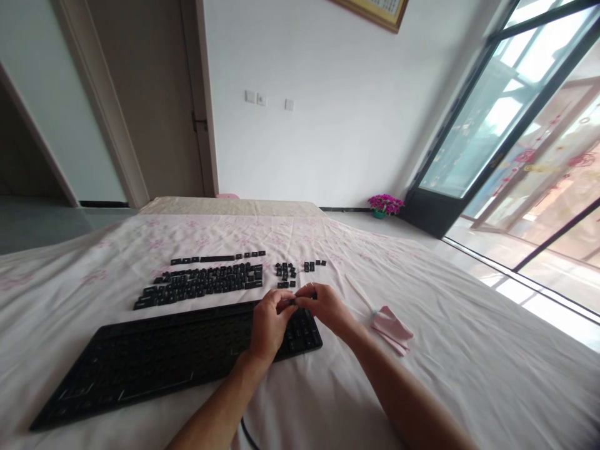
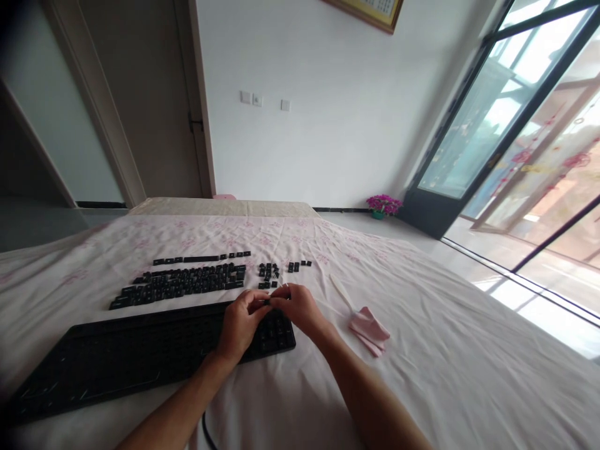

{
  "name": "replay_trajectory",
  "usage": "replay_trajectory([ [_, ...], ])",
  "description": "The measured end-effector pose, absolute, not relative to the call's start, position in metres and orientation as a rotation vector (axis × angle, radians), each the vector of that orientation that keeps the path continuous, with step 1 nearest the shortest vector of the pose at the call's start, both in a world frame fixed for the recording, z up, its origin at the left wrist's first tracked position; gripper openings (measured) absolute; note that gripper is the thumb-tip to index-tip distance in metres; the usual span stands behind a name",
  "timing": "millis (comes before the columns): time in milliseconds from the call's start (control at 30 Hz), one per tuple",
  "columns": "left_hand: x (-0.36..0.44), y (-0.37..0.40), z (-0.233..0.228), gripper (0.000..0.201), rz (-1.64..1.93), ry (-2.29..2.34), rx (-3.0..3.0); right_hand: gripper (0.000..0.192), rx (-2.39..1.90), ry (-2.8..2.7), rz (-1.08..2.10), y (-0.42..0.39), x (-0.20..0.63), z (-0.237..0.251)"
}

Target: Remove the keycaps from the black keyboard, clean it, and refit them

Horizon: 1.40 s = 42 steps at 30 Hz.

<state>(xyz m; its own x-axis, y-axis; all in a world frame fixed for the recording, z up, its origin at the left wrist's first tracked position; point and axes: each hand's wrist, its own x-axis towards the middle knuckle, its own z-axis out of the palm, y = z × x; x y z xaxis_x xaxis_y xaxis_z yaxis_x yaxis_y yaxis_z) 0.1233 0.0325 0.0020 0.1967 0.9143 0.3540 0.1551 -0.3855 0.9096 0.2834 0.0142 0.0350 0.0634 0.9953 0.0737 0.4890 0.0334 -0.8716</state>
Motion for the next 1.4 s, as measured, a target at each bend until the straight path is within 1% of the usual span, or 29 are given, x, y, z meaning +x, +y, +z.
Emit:
replay_trajectory([
  [67,0.123,0.034,0.002,0.008,1.278,1.009,1.736,0.017,-1.548,-1.521,0.852,0.014,0.282,0.034],
  [233,0.124,0.034,0.0,0.012,1.249,0.981,1.765,0.013,-1.514,-1.52,0.893,0.016,0.283,0.03],
  [333,0.125,0.035,-0.003,0.027,1.252,0.994,1.719,0.012,-1.502,-1.533,0.843,0.025,0.296,0.025],
  [400,0.126,0.036,-0.005,0.037,1.257,1.032,1.679,0.013,-1.577,-1.538,0.713,0.037,0.313,0.023],
  [433,0.127,0.036,-0.006,0.038,1.253,1.048,1.678,0.014,-1.653,-1.538,0.622,0.044,0.323,0.023],
  [500,0.127,0.037,-0.007,0.032,1.23,1.062,1.715,0.017,-1.861,-1.539,0.392,0.06,0.343,0.022],
  [600,0.128,0.037,-0.005,0.026,1.193,1.051,1.789,0.019,-1.977,-1.499,0.277,0.082,0.367,0.017],
  [900,0.128,0.034,-0.002,0.018,1.142,1.015,1.877,0.018,-2.132,-1.484,0.211,0.116,0.386,-0.001],
  [1233,0.127,0.035,-0.003,0.016,1.162,1.023,1.912,0.018,-2.093,-1.475,0.214,0.113,0.381,0.006],
  [1300,0.127,0.035,-0.003,0.016,1.155,1.03,1.914,0.024,-2.066,-1.46,0.216,0.107,0.377,0.011],
  [1400,0.126,0.035,-0.002,0.017,1.144,1.034,1.926,0.049,-1.973,-1.465,0.268,0.09,0.368,0.022],
])
